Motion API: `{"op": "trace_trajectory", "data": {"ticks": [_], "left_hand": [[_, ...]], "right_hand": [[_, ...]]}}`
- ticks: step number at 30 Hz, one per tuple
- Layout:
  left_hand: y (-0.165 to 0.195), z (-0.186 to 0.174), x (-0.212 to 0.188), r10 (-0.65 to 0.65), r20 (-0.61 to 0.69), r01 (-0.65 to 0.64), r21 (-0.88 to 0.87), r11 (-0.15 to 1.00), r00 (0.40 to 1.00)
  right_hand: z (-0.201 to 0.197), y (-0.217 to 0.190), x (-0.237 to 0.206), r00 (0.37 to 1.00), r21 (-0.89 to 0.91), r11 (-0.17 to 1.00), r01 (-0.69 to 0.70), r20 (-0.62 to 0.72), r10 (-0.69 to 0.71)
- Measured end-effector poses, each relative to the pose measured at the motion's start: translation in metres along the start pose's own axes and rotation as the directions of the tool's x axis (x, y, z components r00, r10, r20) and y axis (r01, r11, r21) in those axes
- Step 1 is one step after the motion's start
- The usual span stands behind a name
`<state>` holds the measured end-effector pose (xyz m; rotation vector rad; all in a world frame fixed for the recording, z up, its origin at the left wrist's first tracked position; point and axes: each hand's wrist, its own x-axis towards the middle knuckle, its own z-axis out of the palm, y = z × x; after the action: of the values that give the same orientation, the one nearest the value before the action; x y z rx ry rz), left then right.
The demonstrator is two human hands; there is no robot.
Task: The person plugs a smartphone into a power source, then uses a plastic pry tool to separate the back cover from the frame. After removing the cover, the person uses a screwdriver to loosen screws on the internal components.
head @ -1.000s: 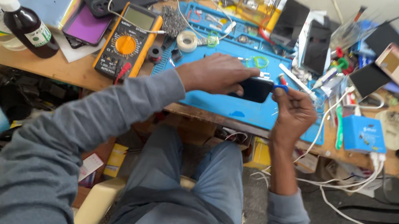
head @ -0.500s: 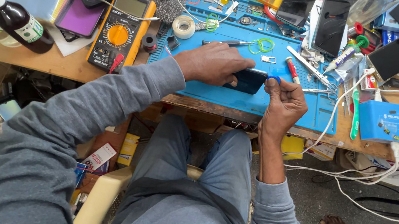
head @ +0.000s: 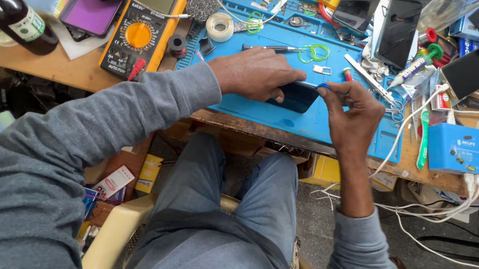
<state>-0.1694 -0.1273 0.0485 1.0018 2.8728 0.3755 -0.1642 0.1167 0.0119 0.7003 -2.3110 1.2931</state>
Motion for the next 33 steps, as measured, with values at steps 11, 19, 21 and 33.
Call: {"op": "trace_trajectory", "data": {"ticks": [11, 19, 21, 33], "left_hand": [[-0.013, -0.001, -0.023, -0.028, -0.097, 0.028, 0.005, 1.0, 0.995], [-0.045, 0.05, -0.068, -0.27, -0.309, -0.122, -0.833, 0.54, 0.912], [-0.047, 0.057, -0.066, -0.238, -0.347, -0.182, -0.833, 0.523, 0.907], [-0.048, 0.056, -0.069, -0.222, -0.413, -0.214, -0.777, 0.592, 0.883]], "right_hand": [[-0.028, -0.044, 0.037, 0.892, -0.219, 0.923, 0.318, 0.4, -0.212], [-0.019, -0.061, 0.038, 0.878, -0.298, 0.884, 0.359, 0.428, -0.212], [-0.013, -0.066, 0.041, 0.871, -0.283, 0.885, 0.369, 0.436, -0.224], [0.042, -0.104, 0.053, 0.803, -0.187, 0.861, 0.473, 0.493, -0.334]]}}
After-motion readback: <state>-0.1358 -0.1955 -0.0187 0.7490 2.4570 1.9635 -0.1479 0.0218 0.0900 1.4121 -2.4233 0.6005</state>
